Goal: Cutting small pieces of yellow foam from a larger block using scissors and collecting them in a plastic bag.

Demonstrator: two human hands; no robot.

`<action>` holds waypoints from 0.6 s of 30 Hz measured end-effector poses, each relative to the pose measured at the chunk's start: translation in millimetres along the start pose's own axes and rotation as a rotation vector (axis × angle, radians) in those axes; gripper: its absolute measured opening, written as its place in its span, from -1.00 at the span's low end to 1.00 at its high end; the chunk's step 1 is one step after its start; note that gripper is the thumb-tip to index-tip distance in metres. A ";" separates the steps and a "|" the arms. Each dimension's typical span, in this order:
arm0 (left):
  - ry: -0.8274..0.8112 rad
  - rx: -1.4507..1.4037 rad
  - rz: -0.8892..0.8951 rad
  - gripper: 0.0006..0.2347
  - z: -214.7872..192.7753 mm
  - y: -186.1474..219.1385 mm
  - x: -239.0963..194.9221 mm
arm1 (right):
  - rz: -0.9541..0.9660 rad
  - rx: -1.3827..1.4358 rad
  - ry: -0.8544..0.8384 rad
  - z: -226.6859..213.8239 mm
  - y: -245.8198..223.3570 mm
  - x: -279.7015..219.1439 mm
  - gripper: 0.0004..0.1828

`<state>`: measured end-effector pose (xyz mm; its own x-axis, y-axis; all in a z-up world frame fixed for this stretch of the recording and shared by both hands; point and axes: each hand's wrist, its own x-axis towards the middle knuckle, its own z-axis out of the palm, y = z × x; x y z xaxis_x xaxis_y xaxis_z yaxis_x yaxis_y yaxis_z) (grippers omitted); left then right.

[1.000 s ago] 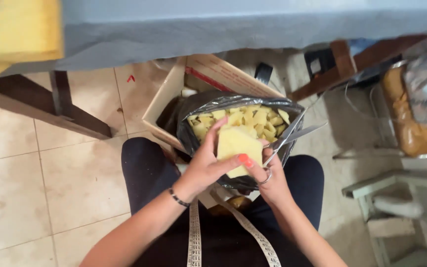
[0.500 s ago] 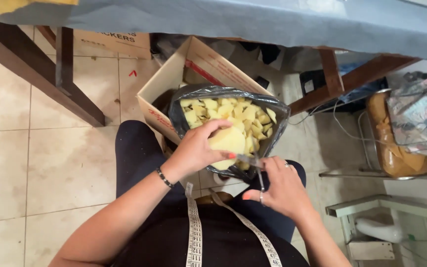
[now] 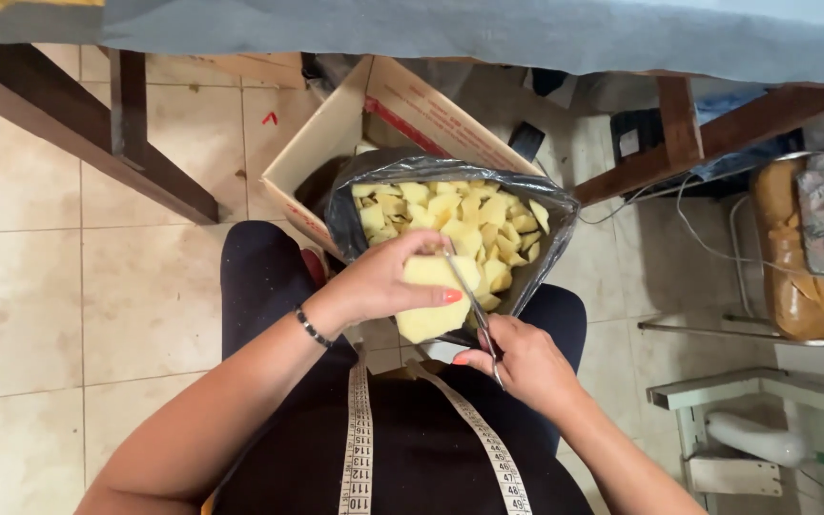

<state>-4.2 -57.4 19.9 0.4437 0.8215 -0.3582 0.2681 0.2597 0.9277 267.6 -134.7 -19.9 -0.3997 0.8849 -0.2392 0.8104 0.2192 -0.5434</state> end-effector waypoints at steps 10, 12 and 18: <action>0.164 -0.211 -0.141 -0.46 24.4 -14.2 -19.6 | 0.035 0.475 -0.216 1.3 -5.5 -5.7 -0.56; 0.142 -0.195 -0.121 -0.45 19.5 0.2 -26.3 | 0.003 0.406 -0.284 -8.9 -7.2 -0.3 -0.50; 0.079 -0.203 -0.089 -0.47 22.4 -11.3 -25.3 | 0.011 0.337 -0.284 3.9 -6.7 -3.6 -0.45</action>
<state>0.7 -92.5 16.1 0.3557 0.8259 -0.4375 0.1216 0.4232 0.8978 261.9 -140.9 -18.6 -0.5319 0.7281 -0.4324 0.6493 0.0228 -0.7602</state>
